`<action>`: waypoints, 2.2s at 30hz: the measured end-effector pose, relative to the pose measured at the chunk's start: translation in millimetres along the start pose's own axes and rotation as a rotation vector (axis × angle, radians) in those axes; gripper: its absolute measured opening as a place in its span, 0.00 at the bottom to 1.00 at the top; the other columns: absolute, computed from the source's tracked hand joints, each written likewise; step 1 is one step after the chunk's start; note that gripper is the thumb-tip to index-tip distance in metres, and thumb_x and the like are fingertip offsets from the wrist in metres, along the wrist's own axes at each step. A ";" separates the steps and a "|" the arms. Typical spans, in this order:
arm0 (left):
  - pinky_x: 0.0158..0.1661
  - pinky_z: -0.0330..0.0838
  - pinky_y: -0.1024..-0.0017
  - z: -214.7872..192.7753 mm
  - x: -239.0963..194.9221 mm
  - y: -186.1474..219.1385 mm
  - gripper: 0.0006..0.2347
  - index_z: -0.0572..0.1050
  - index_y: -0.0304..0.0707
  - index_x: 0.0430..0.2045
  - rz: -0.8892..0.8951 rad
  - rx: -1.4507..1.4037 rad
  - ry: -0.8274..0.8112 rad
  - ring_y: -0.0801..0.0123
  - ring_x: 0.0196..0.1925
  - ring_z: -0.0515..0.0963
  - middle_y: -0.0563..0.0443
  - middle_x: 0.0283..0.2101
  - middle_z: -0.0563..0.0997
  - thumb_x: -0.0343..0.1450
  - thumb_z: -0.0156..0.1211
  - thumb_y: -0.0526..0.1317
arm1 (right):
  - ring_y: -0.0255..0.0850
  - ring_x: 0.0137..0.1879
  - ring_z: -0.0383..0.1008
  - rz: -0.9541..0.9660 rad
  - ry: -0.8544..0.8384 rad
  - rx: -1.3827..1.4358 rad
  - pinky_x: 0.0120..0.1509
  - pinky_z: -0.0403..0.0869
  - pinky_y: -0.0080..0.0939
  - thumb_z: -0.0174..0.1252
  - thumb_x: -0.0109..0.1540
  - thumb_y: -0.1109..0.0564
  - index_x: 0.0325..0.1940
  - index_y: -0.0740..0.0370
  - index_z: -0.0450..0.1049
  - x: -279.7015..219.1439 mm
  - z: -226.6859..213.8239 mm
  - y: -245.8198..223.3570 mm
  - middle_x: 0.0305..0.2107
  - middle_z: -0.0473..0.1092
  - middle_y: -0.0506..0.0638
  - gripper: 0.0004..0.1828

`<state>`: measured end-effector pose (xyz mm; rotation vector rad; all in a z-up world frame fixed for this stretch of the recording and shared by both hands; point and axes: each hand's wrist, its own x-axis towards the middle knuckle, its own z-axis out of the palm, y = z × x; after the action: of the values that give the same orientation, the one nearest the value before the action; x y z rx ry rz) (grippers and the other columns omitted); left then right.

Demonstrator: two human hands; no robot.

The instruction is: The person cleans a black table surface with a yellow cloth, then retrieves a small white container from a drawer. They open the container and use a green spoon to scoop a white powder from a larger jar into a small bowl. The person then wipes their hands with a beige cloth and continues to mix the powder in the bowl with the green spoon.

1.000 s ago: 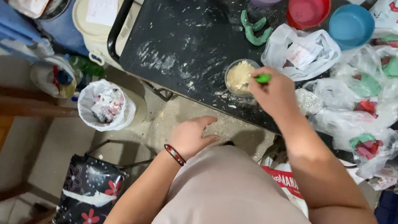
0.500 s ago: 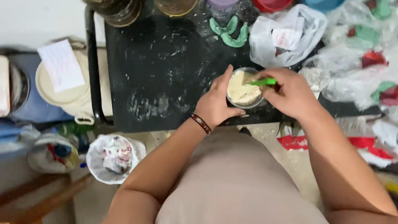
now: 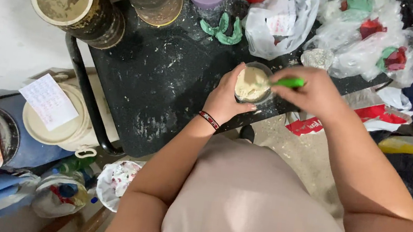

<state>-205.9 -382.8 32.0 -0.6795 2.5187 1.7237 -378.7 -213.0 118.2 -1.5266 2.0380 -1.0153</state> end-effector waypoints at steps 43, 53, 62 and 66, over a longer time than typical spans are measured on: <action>0.70 0.61 0.48 15.1 -4.5 8.5 0.41 0.56 0.57 0.73 -0.138 -0.087 0.073 0.37 0.74 0.65 0.35 0.74 0.61 0.64 0.75 0.44 | 0.57 0.38 0.79 -0.297 -0.153 0.088 0.48 0.77 0.57 0.67 0.63 0.62 0.48 0.57 0.83 36.0 19.4 67.5 0.32 0.78 0.60 0.10; 0.69 0.65 0.52 21.6 1.6 4.7 0.40 0.57 0.60 0.72 -0.175 -0.109 0.090 0.42 0.72 0.68 0.39 0.73 0.63 0.64 0.75 0.42 | 0.66 0.41 0.79 -0.324 -0.110 0.078 0.44 0.77 0.61 0.70 0.61 0.61 0.44 0.58 0.83 11.6 34.0 54.5 0.34 0.78 0.64 0.08; 0.72 0.59 0.54 12.4 15.5 -17.7 0.44 0.59 0.54 0.72 -0.023 -0.106 0.019 0.41 0.75 0.63 0.35 0.73 0.63 0.60 0.80 0.44 | 0.64 0.51 0.72 -0.355 -0.194 -0.145 0.53 0.73 0.60 0.64 0.50 0.73 0.61 0.52 0.79 -7.1 5.5 58.4 0.43 0.70 0.60 0.36; 0.74 0.56 0.52 -0.3 5.8 -10.1 0.48 0.52 0.52 0.77 0.055 0.005 -0.019 0.41 0.77 0.60 0.32 0.74 0.61 0.60 0.79 0.43 | 0.64 0.57 0.72 -0.328 -0.109 -0.164 0.64 0.70 0.61 0.53 0.54 0.77 0.67 0.53 0.76 23.9 1.6 112.2 0.46 0.70 0.62 0.39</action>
<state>-207.4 -388.1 21.7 -0.5964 2.5514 1.7314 -458.5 -220.1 36.0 -2.0048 1.8731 -0.8703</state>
